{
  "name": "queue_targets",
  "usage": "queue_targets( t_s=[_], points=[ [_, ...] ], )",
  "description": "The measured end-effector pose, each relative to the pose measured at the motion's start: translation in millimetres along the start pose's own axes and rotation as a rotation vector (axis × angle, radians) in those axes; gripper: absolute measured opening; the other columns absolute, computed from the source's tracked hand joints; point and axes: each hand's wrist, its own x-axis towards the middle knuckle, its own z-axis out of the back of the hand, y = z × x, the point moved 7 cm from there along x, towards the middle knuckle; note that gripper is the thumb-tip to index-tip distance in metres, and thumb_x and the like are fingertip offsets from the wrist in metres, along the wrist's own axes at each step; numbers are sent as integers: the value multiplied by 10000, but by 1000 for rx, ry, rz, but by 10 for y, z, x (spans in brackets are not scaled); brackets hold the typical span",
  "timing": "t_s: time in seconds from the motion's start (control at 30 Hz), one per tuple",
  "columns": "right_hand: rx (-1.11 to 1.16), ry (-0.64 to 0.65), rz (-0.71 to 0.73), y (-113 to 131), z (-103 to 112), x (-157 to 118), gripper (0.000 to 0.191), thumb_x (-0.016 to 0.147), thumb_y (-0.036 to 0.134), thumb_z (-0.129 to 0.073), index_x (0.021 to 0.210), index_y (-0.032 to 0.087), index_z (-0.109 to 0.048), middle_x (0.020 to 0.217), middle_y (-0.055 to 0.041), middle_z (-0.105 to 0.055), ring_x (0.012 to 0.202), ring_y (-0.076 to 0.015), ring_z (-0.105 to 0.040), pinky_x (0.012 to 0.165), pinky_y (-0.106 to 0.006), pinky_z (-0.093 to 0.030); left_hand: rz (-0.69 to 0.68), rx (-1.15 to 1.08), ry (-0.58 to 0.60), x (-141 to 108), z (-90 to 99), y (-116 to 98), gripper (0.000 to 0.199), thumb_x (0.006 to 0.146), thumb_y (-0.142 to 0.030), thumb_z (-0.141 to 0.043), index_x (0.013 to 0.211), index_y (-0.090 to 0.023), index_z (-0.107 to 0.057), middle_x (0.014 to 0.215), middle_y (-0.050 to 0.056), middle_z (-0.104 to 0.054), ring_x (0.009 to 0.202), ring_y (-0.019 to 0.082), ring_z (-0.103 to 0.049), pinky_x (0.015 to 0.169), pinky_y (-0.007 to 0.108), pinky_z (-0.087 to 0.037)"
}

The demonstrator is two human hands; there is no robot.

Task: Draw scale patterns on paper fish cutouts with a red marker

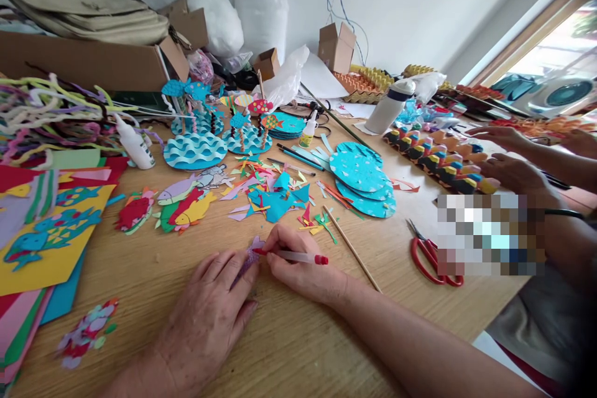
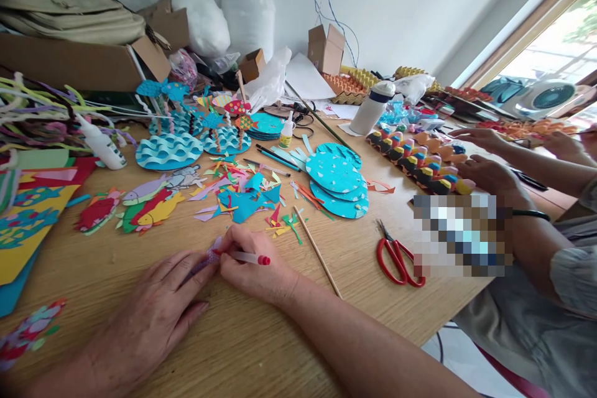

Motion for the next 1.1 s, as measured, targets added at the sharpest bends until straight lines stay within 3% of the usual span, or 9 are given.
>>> queue_targets(
  t_s=[0.63, 0.93, 1.1],
  points=[
    [-26, -22, 30, 21, -2, 1, 122, 638, 84, -477, 677, 200, -489, 598, 54, -525, 517, -88, -456, 522, -190, -359, 2, -3, -18, -10, -14, 6, 380, 831, -191, -461, 1207, -168, -519, 1176, 83, -577, 1057, 253, -508, 919, 431, -422],
    [18, -42, -34, -5, 32, -3, 107, 657, 91, -490, 679, 195, -497, 619, 51, -542, 500, -78, -439, 491, -182, -337, -14, -3, -21, -8, 1, 2, 403, 815, -175, -501, 1217, -153, -513, 1189, 89, -562, 1064, 260, -497, 924, 420, -410],
    [22, -20, 5, -2, 7, -5, 114, 658, 85, -501, 692, 194, -506, 632, 51, -539, 528, -80, -451, 520, -183, -358, -23, 1, -23, -10, -2, -9, 408, 806, -171, -512, 1213, -149, -516, 1178, 92, -562, 1055, 262, -496, 919, 423, -410]
  ],
)
